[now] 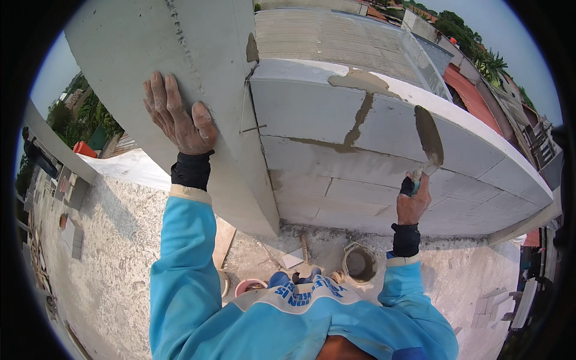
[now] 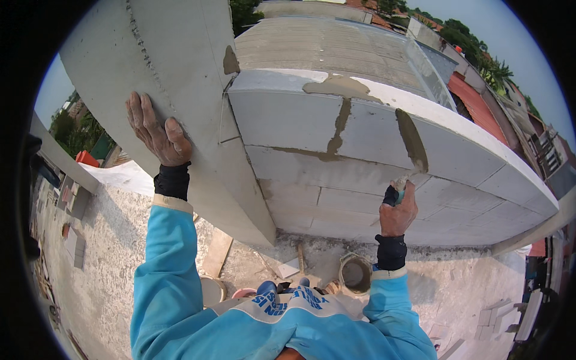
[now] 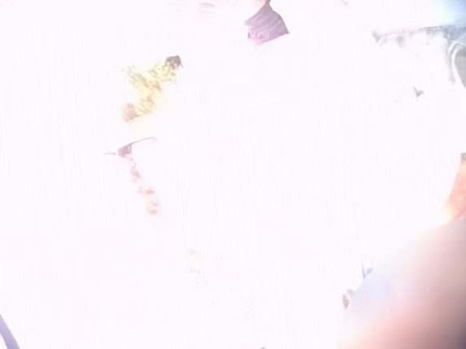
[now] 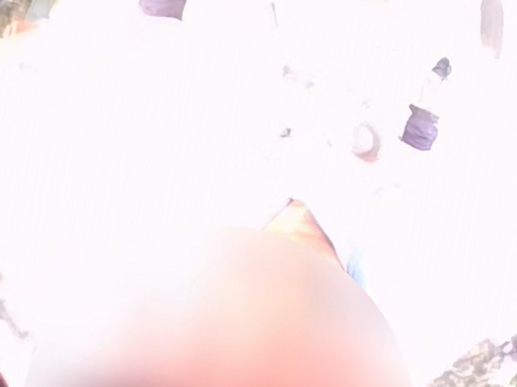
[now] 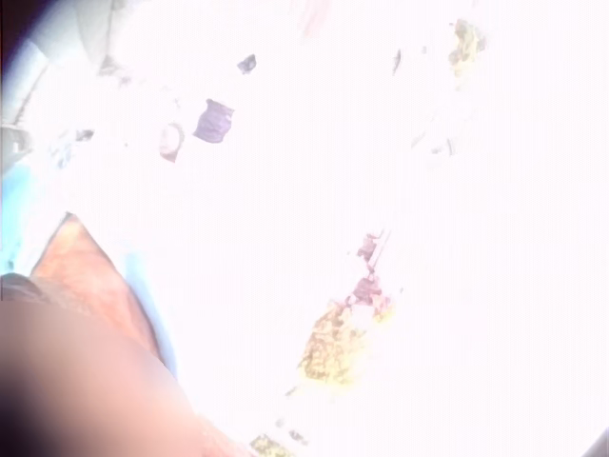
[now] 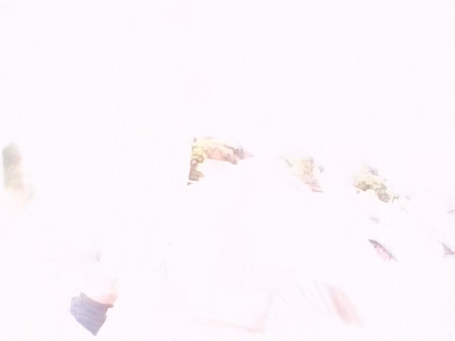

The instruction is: The person cuts a white tile with a hand saw, then applies mortar to the wall and the tile back using a trowel. They place the tile on the wall, tap it into position with a hammer, and apply grout into the joints between tiles.

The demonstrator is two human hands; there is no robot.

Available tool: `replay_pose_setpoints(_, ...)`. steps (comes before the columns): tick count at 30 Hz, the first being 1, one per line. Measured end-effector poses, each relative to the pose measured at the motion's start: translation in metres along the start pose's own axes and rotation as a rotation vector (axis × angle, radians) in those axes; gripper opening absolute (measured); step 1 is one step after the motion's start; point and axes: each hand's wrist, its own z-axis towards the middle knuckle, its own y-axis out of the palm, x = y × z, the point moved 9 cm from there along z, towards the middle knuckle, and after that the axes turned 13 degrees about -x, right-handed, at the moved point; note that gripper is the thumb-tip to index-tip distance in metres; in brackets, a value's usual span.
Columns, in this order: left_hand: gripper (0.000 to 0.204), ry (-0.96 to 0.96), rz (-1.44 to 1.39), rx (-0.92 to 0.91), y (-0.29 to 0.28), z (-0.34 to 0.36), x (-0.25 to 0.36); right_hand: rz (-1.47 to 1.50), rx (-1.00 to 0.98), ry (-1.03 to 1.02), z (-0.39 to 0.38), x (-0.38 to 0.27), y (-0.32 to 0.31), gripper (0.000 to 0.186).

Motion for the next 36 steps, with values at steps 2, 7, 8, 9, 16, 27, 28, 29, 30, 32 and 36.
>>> replay_pose_setpoints(2, 0.061, -0.015, 0.001, -0.009, 0.000, -0.001, 0.001, 0.050, -0.029, -0.039, 0.002, -0.013, -0.016, 0.023)
replay_pose_setpoints(7, 0.061, -0.047, 0.014, -0.014, 0.002, -0.002, -0.001, 0.017, -0.164, -0.156, 0.032, -0.061, -0.041, 0.022)
replay_pose_setpoints(8, 0.061, -0.048, -0.016, -0.005, 0.002, -0.002, -0.003, 0.023, -0.175, -0.204, 0.042, -0.073, -0.046, 0.022)
replay_pose_setpoints(9, 0.062, -0.050, -0.044, 0.000, 0.003, -0.003, -0.004, 0.154, -0.268, -0.062, 0.052, -0.067, -0.046, 0.021)
replay_pose_setpoints(16, 0.063, -0.083, -0.117, -0.028, 0.007, -0.009, -0.011, 0.384, -0.578, 0.044, 0.117, -0.115, -0.062, 0.022)
replay_pose_setpoints(27, 0.059, -0.087, -0.146, -0.038, 0.009, -0.009, -0.011, 0.351, -1.239, 0.084, 0.203, -0.197, 0.039, 0.037)
replay_pose_setpoints(28, 0.059, -0.088, -0.145, -0.045, 0.009, -0.009, -0.011, 0.394, -1.263, 0.070, 0.208, -0.204, 0.057, 0.034)
replay_pose_setpoints(29, 0.058, -0.090, -0.148, -0.039, 0.008, -0.009, -0.011, 0.467, -1.314, 0.038, 0.212, -0.215, 0.077, 0.031)
replay_pose_setpoints(30, 0.058, -0.094, -0.149, -0.036, 0.008, -0.009, -0.011, 0.421, -1.359, 0.023, 0.217, -0.220, 0.097, 0.034)
replay_pose_setpoints(32, 0.057, -0.100, -0.142, -0.029, 0.006, -0.008, -0.011, 0.420, -1.453, 0.091, 0.225, -0.226, 0.133, 0.040)
replay_pose_setpoints(36, 0.056, -0.103, -0.135, -0.022, 0.005, -0.009, -0.010, 0.453, -1.561, 0.352, 0.231, -0.230, 0.170, 0.049)
